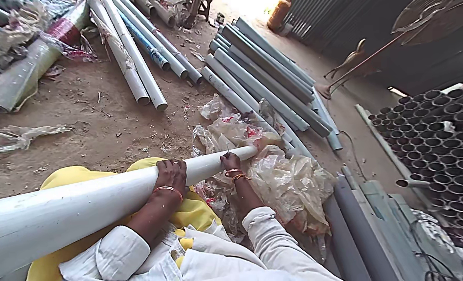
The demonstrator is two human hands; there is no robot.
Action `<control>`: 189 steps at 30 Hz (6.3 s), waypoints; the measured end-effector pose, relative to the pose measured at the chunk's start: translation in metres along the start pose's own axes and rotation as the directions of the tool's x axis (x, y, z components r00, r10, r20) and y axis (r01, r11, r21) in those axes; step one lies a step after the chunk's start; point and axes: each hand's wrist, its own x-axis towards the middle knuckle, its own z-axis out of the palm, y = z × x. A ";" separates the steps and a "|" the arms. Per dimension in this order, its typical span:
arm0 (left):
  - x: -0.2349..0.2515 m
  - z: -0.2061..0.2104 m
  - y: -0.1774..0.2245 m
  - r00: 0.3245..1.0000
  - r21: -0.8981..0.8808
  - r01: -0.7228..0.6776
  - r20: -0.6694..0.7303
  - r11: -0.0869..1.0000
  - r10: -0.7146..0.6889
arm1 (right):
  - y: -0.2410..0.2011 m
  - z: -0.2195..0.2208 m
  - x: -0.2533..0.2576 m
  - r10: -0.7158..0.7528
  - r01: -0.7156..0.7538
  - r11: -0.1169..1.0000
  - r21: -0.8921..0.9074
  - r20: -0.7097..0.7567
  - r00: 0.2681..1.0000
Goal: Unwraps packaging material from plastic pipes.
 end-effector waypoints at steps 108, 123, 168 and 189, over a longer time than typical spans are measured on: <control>0.006 -0.008 -0.001 0.998 0.013 0.034 0.046 0.999 -0.034 | 0.021 0.002 -0.006 0.153 -0.275 0.675 0.685 0.234 0.960; 0.085 -0.034 -0.057 0.953 -0.232 0.149 0.293 0.961 -0.077 | 0.112 0.095 -0.069 0.079 -0.190 0.953 0.237 0.412 0.908; 0.097 -0.052 -0.068 0.896 -0.369 0.268 0.435 0.890 -0.090 | 0.039 0.016 -0.014 -0.207 0.212 0.964 0.160 -0.049 0.977; 0.090 -0.054 -0.062 0.896 -0.362 0.276 0.431 0.890 -0.102 | 0.043 0.033 0.004 -0.561 0.561 0.828 0.027 0.041 0.826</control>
